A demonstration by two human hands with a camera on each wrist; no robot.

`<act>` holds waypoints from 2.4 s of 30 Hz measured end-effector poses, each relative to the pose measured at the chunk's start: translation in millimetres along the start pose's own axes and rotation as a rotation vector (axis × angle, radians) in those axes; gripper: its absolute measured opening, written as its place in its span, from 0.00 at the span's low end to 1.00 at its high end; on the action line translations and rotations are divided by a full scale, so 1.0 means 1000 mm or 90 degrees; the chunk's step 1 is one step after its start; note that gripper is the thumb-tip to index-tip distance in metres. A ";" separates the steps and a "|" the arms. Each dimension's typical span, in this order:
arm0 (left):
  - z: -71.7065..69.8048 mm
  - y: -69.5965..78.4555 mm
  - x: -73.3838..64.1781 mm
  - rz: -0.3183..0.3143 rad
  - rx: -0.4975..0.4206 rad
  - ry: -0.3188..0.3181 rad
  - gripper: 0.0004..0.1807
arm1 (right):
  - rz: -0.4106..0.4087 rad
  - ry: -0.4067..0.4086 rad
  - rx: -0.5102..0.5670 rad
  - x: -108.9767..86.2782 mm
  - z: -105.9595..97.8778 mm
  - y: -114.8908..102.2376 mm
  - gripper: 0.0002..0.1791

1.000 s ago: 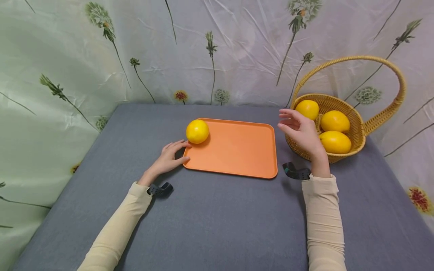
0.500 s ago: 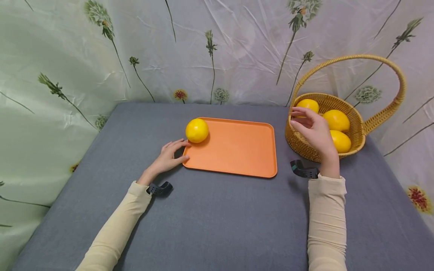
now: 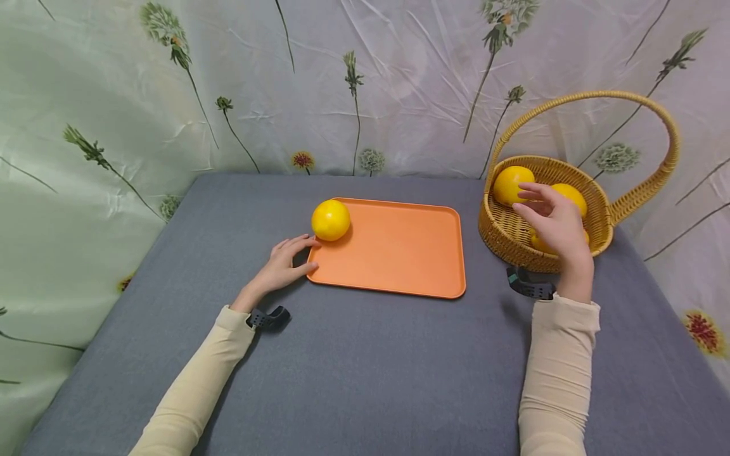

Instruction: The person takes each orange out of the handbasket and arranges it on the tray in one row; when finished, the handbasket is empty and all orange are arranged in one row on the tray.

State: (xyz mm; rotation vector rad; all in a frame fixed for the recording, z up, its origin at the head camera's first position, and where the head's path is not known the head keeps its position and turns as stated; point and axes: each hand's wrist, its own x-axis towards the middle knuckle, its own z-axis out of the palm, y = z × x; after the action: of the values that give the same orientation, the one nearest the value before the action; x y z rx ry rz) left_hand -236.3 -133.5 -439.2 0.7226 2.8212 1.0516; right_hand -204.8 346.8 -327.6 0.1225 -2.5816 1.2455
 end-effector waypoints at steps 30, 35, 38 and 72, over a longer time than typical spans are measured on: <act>0.000 -0.001 -0.001 -0.003 -0.006 -0.001 0.25 | 0.174 -0.005 -0.201 -0.008 -0.022 0.039 0.33; 0.000 -0.001 -0.001 -0.001 -0.009 0.001 0.25 | 0.165 -0.061 -0.269 -0.007 -0.024 0.046 0.34; 0.000 -0.001 -0.001 -0.001 -0.011 0.002 0.25 | 0.159 -0.075 -0.295 -0.007 -0.024 0.048 0.33; 0.001 0.000 -0.001 0.006 -0.003 0.008 0.25 | 0.243 -0.145 -0.363 -0.003 -0.013 0.037 0.50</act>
State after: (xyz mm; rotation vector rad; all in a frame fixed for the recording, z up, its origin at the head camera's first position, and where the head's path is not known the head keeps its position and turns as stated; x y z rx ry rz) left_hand -235.5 -133.0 -440.3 0.7318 2.8275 1.0671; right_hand -206.5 379.9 -348.7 -0.3768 -3.1517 0.5620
